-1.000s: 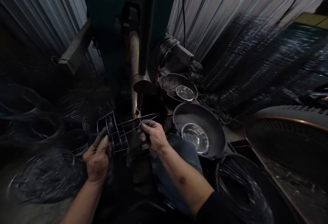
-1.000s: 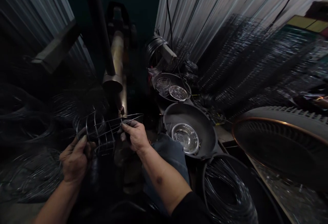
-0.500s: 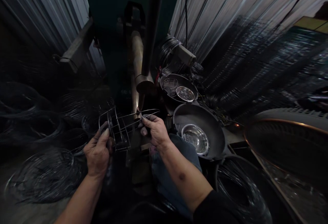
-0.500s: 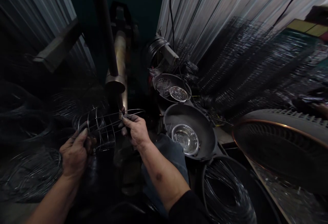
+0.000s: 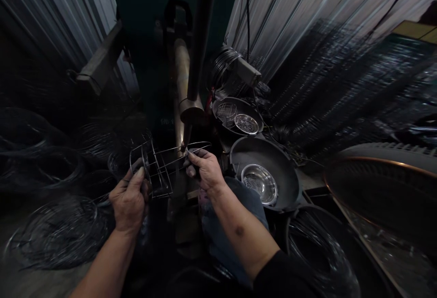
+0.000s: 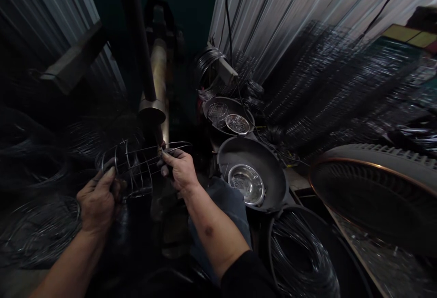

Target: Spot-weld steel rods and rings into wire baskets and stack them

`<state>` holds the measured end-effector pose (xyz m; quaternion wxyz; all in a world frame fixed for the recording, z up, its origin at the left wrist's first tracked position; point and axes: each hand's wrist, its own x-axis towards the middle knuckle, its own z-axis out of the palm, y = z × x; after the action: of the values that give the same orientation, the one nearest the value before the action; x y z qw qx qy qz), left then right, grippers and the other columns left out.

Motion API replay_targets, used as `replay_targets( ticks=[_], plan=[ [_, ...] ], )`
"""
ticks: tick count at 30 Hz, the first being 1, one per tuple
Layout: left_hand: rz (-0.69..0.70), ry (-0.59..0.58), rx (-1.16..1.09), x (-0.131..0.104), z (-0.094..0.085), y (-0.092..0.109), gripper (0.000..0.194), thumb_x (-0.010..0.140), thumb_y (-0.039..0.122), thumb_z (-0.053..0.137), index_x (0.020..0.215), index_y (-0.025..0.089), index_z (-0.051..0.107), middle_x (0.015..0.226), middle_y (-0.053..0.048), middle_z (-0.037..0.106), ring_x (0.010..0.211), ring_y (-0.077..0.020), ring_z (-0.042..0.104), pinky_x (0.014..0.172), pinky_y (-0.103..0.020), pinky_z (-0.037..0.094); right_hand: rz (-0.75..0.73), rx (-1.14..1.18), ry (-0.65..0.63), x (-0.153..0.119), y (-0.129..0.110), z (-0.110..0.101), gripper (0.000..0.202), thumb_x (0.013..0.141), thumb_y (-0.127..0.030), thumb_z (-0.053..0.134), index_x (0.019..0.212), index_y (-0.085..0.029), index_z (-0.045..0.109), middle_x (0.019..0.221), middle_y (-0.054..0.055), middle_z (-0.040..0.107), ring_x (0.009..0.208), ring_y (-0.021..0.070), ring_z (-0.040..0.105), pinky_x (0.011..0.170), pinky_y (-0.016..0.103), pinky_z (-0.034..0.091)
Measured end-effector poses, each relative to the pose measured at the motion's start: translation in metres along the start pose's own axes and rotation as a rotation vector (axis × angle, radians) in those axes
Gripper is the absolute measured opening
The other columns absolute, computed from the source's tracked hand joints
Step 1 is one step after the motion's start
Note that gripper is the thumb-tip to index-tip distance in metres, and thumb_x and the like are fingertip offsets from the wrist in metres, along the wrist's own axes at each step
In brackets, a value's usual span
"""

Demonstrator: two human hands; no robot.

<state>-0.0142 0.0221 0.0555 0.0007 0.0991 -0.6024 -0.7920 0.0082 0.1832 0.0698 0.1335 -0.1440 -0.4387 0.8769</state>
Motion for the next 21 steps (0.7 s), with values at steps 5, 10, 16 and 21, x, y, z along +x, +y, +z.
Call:
replay_targets(
  ticks=[5, 10, 16, 21],
  plan=[
    [0.008, -0.017, -0.023, -0.003, 0.002, 0.003, 0.043, 0.072, 0.037, 0.071, 0.11, 0.017, 0.068, 0.044, 0.009, 0.042, 0.034, -0.0041, 0.034, 0.033, -0.016, 0.026, 0.006, 0.03, 0.007, -0.002, -0.002, 0.003, 0.03, 0.057, -0.032, 0.082, 0.069, -0.014, 0.061, 0.051, -0.001, 0.062, 0.03, 0.0052, 0.042, 0.033, 0.018, 0.03],
    [0.029, -0.016, -0.037, -0.006, 0.004, 0.009, 0.043, 0.072, 0.037, 0.071, 0.109, 0.016, 0.068, 0.043, 0.009, 0.041, 0.035, -0.004, 0.034, 0.034, -0.016, 0.023, 0.047, 0.016, 0.016, -0.007, -0.007, 0.003, 0.031, 0.056, -0.033, 0.082, 0.068, -0.015, 0.059, 0.053, -0.001, 0.063, 0.033, 0.007, 0.047, 0.034, 0.018, 0.034],
    [0.056, -0.038, -0.049, -0.005, 0.003, 0.011, 0.044, 0.072, 0.039, 0.071, 0.109, 0.016, 0.069, 0.043, 0.009, 0.038, 0.035, -0.0039, 0.032, 0.033, -0.016, 0.024, 0.065, 0.017, 0.106, -0.017, 0.001, -0.009, 0.03, 0.062, -0.033, 0.078, 0.078, -0.015, 0.06, 0.056, -0.001, 0.062, 0.037, 0.0068, 0.047, 0.035, 0.017, 0.034],
    [0.005, -0.001, 0.038, -0.008, 0.002, 0.015, 0.048, 0.071, 0.046, 0.07, 0.108, 0.016, 0.068, 0.042, 0.009, 0.037, 0.032, -0.0057, 0.033, 0.029, -0.017, 0.019, 0.115, -0.088, 0.144, -0.037, 0.033, -0.016, 0.037, 0.056, -0.039, 0.081, 0.078, -0.014, 0.063, 0.055, -0.001, 0.061, 0.043, 0.0086, 0.05, 0.04, 0.018, 0.037]
  ],
)
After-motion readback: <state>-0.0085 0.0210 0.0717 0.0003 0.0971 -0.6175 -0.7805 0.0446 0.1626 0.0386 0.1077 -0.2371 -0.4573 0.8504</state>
